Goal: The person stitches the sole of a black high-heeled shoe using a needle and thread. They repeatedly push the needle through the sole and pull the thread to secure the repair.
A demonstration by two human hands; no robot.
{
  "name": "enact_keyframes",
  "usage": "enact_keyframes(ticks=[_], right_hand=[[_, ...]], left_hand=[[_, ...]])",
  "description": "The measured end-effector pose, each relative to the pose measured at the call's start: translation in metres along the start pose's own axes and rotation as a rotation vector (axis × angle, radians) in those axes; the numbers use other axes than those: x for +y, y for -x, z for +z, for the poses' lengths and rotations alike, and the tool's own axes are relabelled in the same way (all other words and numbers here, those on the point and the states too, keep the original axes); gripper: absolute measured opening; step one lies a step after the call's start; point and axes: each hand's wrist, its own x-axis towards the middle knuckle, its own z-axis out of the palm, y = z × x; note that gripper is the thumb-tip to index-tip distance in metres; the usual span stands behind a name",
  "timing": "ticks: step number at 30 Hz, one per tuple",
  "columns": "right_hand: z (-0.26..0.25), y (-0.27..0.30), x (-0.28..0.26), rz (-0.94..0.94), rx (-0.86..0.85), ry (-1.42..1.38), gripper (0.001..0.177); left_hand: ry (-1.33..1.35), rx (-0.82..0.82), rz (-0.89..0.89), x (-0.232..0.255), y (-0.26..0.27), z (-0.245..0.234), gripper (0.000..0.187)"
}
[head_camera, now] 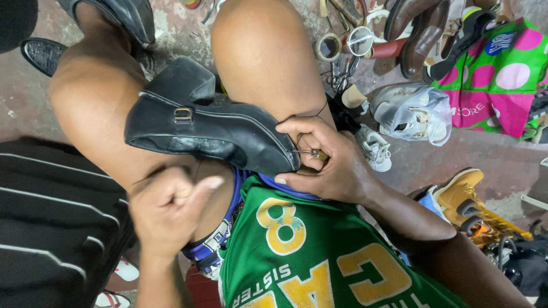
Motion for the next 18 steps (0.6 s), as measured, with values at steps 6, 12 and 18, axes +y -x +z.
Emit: enact_keyframes(ticks=[6,12,18], right_hand=[[-0.001,-0.002,0.001,0.015,-0.02,-0.029,0.066],[-0.005,-0.004,0.003,0.033,-0.049,-0.041,0.068],[-0.005,-0.006,-0.001,0.034,-0.033,-0.018,0.07]], left_hand=[[0.049,0.519,-0.152,-0.043,0.008,-0.048,0.049],[-0.227,0.399,-0.038,-0.021,0.023,-0.027,0.025],[-0.468,0.068,0.35,0.027,-0.011,0.012,0.022]])
